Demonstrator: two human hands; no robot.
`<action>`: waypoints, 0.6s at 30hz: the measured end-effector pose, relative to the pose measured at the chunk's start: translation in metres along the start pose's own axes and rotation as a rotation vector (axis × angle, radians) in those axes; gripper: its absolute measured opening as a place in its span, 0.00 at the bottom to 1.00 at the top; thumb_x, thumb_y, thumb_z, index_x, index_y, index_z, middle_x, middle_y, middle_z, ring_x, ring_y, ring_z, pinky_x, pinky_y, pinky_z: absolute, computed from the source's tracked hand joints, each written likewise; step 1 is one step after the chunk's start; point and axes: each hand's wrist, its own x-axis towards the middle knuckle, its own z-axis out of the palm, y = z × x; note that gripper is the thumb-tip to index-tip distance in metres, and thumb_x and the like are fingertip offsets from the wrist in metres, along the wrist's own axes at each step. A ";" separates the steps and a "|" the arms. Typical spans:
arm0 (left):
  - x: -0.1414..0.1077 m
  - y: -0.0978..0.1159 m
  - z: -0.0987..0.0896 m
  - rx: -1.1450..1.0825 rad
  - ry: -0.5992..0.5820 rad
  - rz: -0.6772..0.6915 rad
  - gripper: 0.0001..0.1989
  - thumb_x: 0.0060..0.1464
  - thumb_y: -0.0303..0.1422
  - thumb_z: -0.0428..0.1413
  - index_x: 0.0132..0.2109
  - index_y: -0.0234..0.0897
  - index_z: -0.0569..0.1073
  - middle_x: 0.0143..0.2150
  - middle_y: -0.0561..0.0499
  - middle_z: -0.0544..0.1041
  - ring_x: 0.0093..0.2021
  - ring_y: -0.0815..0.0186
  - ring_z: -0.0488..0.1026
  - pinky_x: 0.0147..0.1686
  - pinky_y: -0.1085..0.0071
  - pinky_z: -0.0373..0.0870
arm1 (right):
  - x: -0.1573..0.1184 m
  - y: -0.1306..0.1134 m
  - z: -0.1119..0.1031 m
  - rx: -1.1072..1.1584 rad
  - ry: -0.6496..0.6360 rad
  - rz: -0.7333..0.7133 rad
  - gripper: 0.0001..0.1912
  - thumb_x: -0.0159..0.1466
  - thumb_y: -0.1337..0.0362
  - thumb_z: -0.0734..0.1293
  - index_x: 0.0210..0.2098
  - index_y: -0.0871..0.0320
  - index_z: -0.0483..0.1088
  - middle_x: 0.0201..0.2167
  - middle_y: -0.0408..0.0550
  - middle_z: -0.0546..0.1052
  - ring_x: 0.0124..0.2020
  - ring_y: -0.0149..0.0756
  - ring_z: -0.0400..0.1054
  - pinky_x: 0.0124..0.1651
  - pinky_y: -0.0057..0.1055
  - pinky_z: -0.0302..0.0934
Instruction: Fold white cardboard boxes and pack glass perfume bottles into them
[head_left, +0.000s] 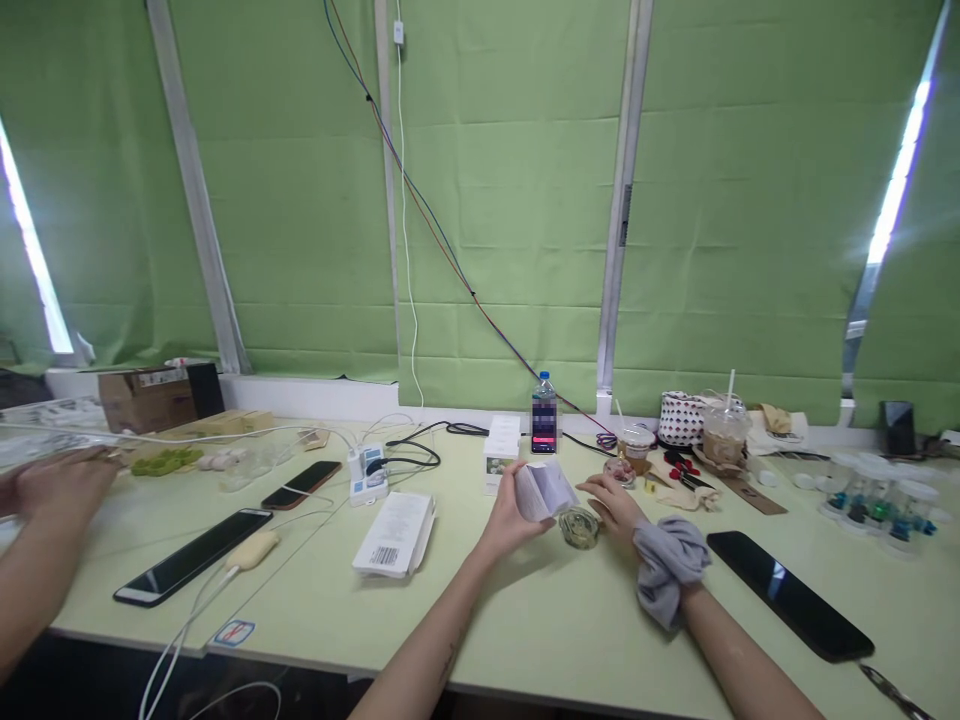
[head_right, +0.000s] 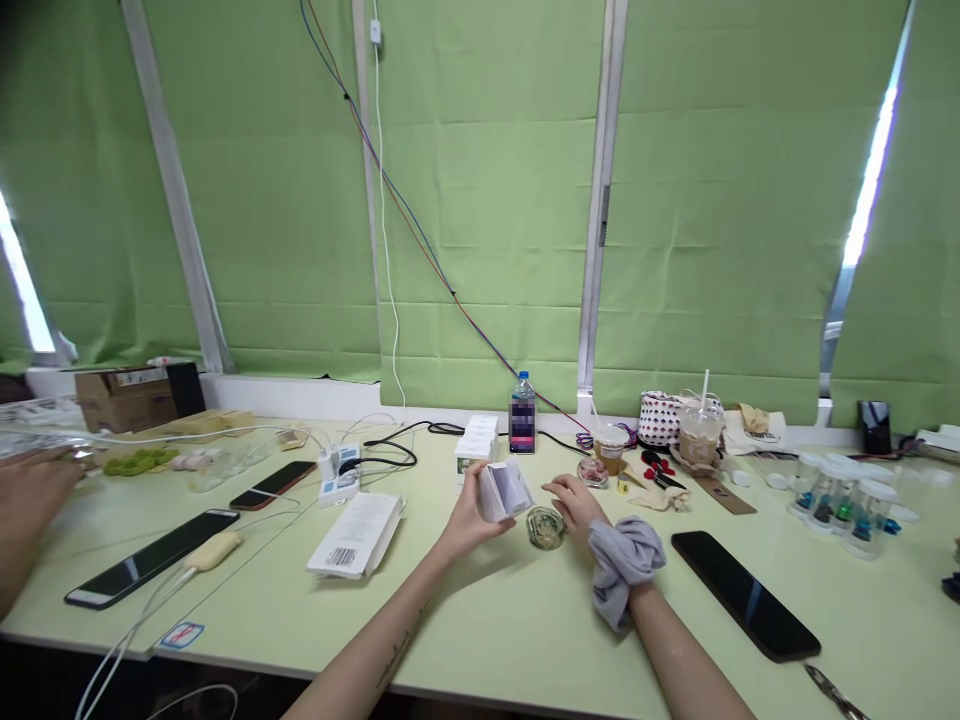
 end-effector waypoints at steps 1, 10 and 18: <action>0.000 0.000 0.001 0.018 0.008 0.021 0.39 0.38 0.31 0.65 0.57 0.43 0.56 0.53 0.45 0.65 0.52 0.56 0.66 0.50 0.60 0.65 | -0.001 -0.006 0.003 0.007 0.009 -0.025 0.12 0.69 0.59 0.58 0.45 0.57 0.69 0.41 0.49 0.73 0.39 0.35 0.70 0.42 0.36 0.67; -0.007 0.001 0.008 0.334 0.017 0.120 0.35 0.38 0.23 0.57 0.56 0.43 0.63 0.53 0.43 0.63 0.55 0.49 0.59 0.52 0.51 0.58 | -0.006 -0.039 0.036 -0.029 0.199 0.162 0.13 0.62 0.58 0.63 0.44 0.57 0.70 0.40 0.52 0.64 0.39 0.43 0.63 0.44 0.43 0.62; -0.007 -0.005 0.009 0.517 0.048 0.156 0.34 0.40 0.23 0.57 0.57 0.45 0.64 0.54 0.43 0.64 0.56 0.50 0.59 0.52 0.52 0.57 | 0.001 -0.030 0.029 0.249 0.178 0.362 0.11 0.58 0.54 0.64 0.28 0.55 0.66 0.32 0.48 0.66 0.34 0.41 0.62 0.39 0.39 0.61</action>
